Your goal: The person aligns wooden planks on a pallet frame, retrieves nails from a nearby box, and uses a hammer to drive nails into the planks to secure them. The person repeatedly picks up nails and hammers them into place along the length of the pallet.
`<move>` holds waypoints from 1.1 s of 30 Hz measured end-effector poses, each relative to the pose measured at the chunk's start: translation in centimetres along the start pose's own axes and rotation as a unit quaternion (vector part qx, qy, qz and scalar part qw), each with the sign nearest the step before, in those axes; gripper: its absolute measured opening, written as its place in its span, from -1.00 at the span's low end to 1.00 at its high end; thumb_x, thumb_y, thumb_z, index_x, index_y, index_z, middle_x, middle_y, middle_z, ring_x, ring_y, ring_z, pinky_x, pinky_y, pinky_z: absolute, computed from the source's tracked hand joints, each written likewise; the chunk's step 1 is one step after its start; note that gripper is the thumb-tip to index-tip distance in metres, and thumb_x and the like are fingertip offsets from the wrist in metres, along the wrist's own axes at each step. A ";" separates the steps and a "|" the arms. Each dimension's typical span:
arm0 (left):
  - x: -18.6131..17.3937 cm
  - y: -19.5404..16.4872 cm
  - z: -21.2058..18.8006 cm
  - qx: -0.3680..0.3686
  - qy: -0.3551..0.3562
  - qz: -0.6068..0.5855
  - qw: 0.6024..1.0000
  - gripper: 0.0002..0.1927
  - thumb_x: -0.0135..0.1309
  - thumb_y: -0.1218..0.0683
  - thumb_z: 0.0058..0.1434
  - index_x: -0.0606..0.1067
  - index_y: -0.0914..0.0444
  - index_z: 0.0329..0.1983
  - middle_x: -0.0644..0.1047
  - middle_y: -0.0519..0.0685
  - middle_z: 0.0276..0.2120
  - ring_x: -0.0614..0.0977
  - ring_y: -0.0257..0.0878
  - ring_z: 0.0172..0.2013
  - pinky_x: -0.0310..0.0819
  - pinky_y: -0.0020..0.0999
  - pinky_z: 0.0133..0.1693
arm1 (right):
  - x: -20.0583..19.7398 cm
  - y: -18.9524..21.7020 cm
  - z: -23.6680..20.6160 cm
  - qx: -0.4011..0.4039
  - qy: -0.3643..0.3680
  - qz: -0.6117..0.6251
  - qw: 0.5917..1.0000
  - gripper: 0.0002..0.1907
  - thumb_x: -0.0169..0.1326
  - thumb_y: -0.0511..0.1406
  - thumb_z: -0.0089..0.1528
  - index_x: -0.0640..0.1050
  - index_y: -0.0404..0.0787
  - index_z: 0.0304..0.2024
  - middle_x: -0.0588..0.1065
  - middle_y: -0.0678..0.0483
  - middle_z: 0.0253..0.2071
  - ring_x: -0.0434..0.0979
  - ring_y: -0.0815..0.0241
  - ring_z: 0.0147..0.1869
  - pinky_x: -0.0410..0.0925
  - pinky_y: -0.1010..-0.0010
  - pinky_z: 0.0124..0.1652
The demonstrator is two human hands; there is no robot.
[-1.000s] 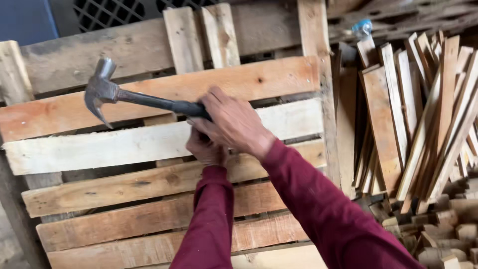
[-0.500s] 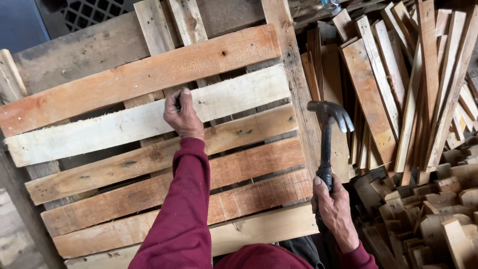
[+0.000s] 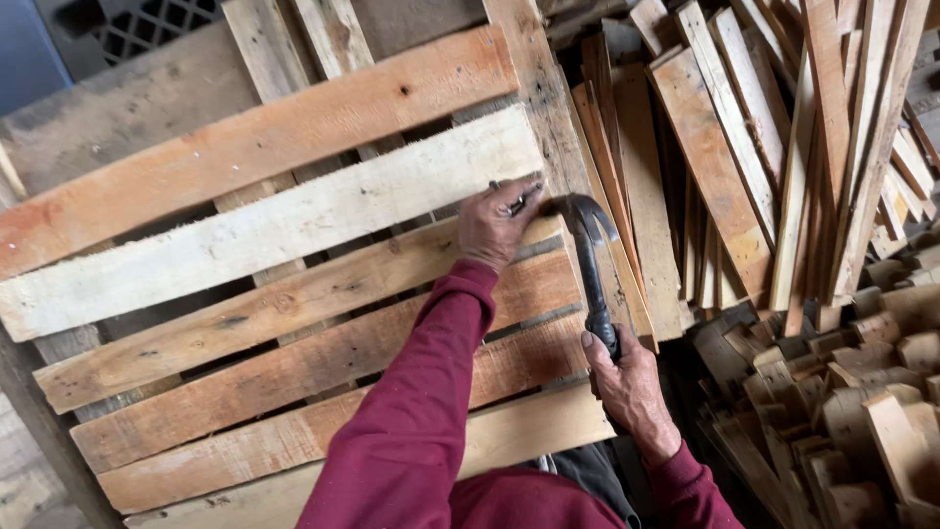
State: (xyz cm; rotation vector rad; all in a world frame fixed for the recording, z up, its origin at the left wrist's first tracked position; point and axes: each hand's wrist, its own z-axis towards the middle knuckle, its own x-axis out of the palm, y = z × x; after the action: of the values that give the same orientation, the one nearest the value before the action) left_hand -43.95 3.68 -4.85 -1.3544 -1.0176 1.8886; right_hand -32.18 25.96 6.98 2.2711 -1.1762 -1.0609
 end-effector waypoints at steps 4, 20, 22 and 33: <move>0.1 0.4 -0.4 0.082 -0.011 0.015 0.996 -0.91 0.21 0.02 0.37 0.65 0.09 -0.16 0.69 -0.09 -0.37 0.70 -0.35 -0.49 0.59 -0.49 -0.49 | -0.8 -0.5 -0.9 -0.052 -0.024 0.023 0.998 -0.63 0.10 -0.08 0.28 0.52 -0.28 -0.18 0.38 0.13 -0.68 0.34 0.37 -0.63 0.24 0.46 -0.61; -0.9 -0.7 0.4 0.084 -0.047 -0.065 0.993 -0.89 0.20 0.02 0.35 0.62 0.07 -0.11 0.62 -0.14 -0.43 0.54 -0.46 -0.53 0.51 -0.50 -0.51 | -1.8 1.5 -1.8 -0.107 -0.024 0.038 0.993 -0.66 0.04 -0.08 0.33 0.48 -0.25 -0.23 0.36 0.15 -0.65 0.33 0.37 -0.61 0.25 0.45 -0.60; -0.8 -0.7 0.9 -0.010 -0.101 -0.166 0.981 -0.88 0.13 0.02 0.41 0.63 0.08 -0.07 0.61 -0.13 -0.47 0.52 -0.49 -0.55 0.54 -0.52 -0.55 | -2.4 2.0 -3.1 -0.150 -0.022 0.082 0.985 -0.62 0.04 -0.07 0.38 0.49 -0.28 -0.26 0.37 0.16 -0.61 0.33 0.38 -0.58 0.23 0.47 -0.58; -2.4 -1.2 4.7 -0.138 -0.328 -0.104 0.929 -0.72 0.11 0.00 0.40 0.45 0.34 -0.22 0.58 0.13 -0.45 0.66 0.03 -0.43 0.53 -0.18 -0.34 | -6.1 9.8 -3.0 -0.534 -0.029 0.312 0.785 -0.57 -0.04 0.03 0.43 0.44 -0.20 -0.06 0.48 0.07 -0.42 0.51 0.25 -0.51 0.48 0.42 -0.49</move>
State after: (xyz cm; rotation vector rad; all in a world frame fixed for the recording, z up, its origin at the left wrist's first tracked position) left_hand -47.69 1.25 -1.80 -0.6925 -1.7318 2.1294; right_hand -37.33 25.20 17.73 0.8811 -0.8607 -1.0855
